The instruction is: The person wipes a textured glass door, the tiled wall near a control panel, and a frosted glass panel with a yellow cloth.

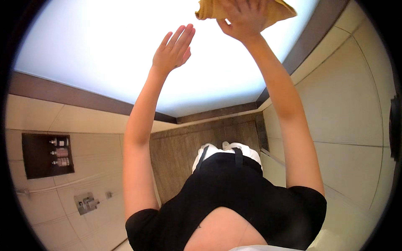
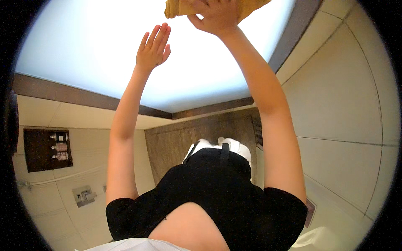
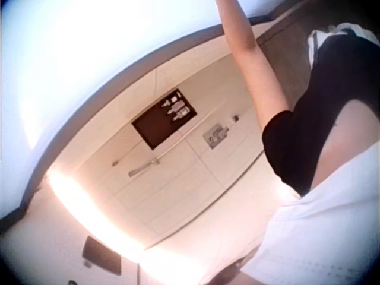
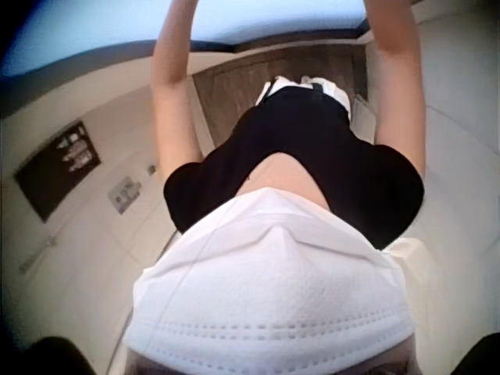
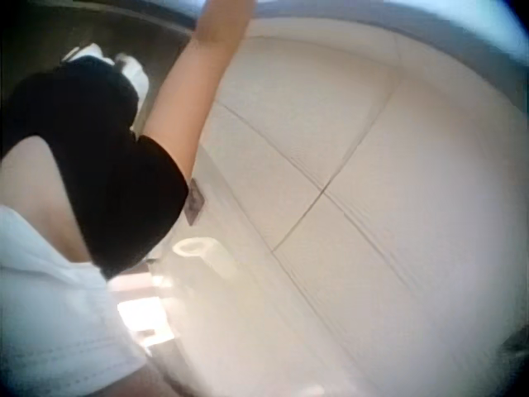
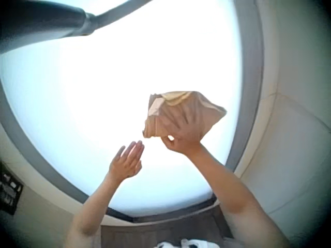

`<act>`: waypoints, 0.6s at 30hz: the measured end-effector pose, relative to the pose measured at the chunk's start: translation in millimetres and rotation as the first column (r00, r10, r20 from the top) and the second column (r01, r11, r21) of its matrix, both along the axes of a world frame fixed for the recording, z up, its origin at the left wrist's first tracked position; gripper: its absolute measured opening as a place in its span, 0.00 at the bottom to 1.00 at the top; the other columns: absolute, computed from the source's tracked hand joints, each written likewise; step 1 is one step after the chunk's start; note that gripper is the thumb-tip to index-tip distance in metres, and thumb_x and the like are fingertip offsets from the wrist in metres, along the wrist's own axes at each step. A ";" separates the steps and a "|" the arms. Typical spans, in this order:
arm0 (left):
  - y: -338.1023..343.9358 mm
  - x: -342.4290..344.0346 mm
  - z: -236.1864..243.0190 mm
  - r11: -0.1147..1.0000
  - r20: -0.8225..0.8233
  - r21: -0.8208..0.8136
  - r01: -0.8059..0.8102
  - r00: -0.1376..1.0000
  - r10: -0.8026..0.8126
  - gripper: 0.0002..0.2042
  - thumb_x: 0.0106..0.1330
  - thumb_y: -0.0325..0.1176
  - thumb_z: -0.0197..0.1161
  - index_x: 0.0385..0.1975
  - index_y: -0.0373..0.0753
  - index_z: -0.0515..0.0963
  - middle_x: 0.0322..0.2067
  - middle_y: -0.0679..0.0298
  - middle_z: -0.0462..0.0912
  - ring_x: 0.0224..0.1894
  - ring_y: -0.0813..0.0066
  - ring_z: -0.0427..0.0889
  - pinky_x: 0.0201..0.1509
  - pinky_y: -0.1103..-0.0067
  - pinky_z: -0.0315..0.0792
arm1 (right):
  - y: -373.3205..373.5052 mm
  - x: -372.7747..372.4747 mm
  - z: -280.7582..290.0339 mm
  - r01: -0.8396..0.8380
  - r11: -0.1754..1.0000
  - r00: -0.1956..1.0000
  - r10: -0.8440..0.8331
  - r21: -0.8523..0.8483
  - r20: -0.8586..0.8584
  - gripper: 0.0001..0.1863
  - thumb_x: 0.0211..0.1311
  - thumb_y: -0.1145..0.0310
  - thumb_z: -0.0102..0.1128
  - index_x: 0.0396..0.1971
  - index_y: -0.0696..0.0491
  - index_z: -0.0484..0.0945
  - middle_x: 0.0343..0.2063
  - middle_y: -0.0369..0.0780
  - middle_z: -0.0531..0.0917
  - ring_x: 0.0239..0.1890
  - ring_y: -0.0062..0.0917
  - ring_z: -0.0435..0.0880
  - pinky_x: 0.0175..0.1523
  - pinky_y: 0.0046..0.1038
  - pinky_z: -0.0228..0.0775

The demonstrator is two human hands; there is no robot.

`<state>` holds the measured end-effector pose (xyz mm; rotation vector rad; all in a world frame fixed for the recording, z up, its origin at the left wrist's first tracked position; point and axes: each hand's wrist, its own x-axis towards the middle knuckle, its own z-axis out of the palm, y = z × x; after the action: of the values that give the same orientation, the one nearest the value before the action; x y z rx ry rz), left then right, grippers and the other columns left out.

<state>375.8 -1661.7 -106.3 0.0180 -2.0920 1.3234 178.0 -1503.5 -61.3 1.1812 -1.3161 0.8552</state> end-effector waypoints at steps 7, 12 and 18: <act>2.4 9.6 9.3 0.992 0.041 0.096 0.080 0.996 -0.084 0.25 0.66 0.36 0.41 0.63 0.38 0.64 0.66 0.59 0.60 0.70 0.65 0.56 0.73 0.63 0.44 | 10.6 -0.4 -55.3 -0.041 0.980 0.997 0.055 0.194 -0.063 0.21 0.54 0.55 0.61 0.46 0.50 0.79 0.50 0.46 0.76 0.50 0.48 0.73 0.53 0.52 0.62; 5.0 8.5 23.0 0.989 -0.002 0.112 0.092 0.996 -0.093 0.25 0.65 0.36 0.40 0.63 0.42 0.66 0.65 0.65 0.64 0.69 0.72 0.59 0.73 0.65 0.45 | 4.0 -23.9 -132.6 0.001 0.973 0.969 0.055 0.230 -0.240 0.25 0.48 0.49 0.66 0.50 0.27 0.74 0.53 0.29 0.72 0.64 0.39 0.56 0.66 0.48 0.52; -1.0 6.5 37.5 0.986 -0.035 0.113 0.122 0.992 -0.119 0.25 0.66 0.36 0.39 0.64 0.42 0.64 0.66 0.66 0.63 0.69 0.72 0.58 0.73 0.65 0.44 | 15.3 -25.1 -182.8 -0.061 0.782 0.938 0.258 0.620 -0.233 0.16 0.58 0.54 0.60 0.47 0.30 0.74 0.49 0.22 0.74 0.56 0.19 0.69 0.56 0.28 0.70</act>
<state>382.3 -1662.8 -68.8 -0.0393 -2.1083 1.1241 152.8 -1488.2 -244.1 1.8772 -1.2723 0.3265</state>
